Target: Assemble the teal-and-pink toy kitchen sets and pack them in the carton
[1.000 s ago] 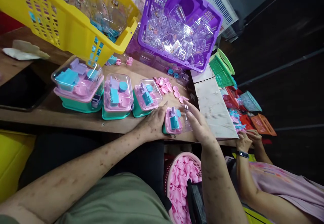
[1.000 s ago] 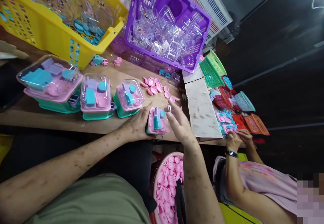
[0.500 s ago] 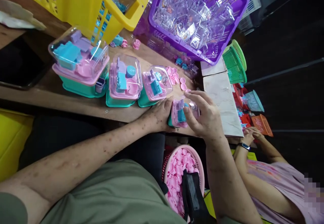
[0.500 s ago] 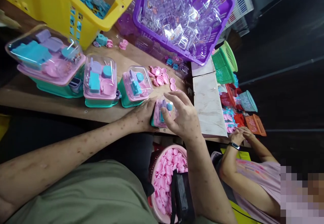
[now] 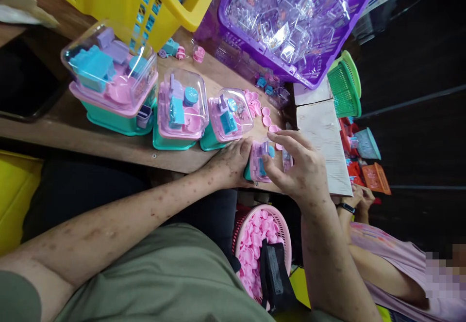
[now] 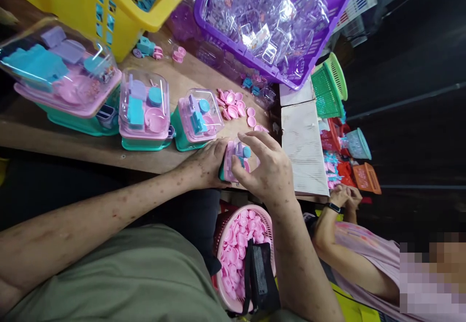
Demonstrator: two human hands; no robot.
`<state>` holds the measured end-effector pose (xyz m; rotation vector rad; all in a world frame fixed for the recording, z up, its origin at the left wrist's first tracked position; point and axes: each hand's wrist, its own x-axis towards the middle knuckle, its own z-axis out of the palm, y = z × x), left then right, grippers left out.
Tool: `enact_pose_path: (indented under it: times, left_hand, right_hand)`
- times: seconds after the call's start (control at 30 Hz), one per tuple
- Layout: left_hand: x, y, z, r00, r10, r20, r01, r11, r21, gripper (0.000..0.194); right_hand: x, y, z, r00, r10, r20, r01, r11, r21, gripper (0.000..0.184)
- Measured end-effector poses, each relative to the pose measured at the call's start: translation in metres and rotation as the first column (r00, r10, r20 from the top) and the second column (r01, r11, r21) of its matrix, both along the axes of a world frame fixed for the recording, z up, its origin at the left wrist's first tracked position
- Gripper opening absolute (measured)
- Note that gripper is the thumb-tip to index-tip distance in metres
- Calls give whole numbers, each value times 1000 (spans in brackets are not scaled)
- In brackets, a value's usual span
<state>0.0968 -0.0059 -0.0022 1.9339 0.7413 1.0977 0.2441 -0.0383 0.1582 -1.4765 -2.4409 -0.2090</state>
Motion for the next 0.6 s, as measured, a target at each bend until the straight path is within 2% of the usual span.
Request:
enact_pose_path:
  times: [0.2, 0.5, 0.6]
  left_hand:
    - [0, 0, 2, 1000, -8, 12, 8, 999, -44, 109]
    - [-1, 0, 1, 999, -3, -38, 3, 1000, 5, 112]
    - [0, -1, 1, 999, 5, -32, -4, 1000, 20, 111]
  right_hand:
    - [2, 0, -1, 1000, -25, -13, 25, 999, -26, 36]
    - [0, 6, 0, 1000, -1, -20, 0, 997, -77, 34]
    - [-1, 4, 1, 999, -36, -25, 34, 996, -78, 33]
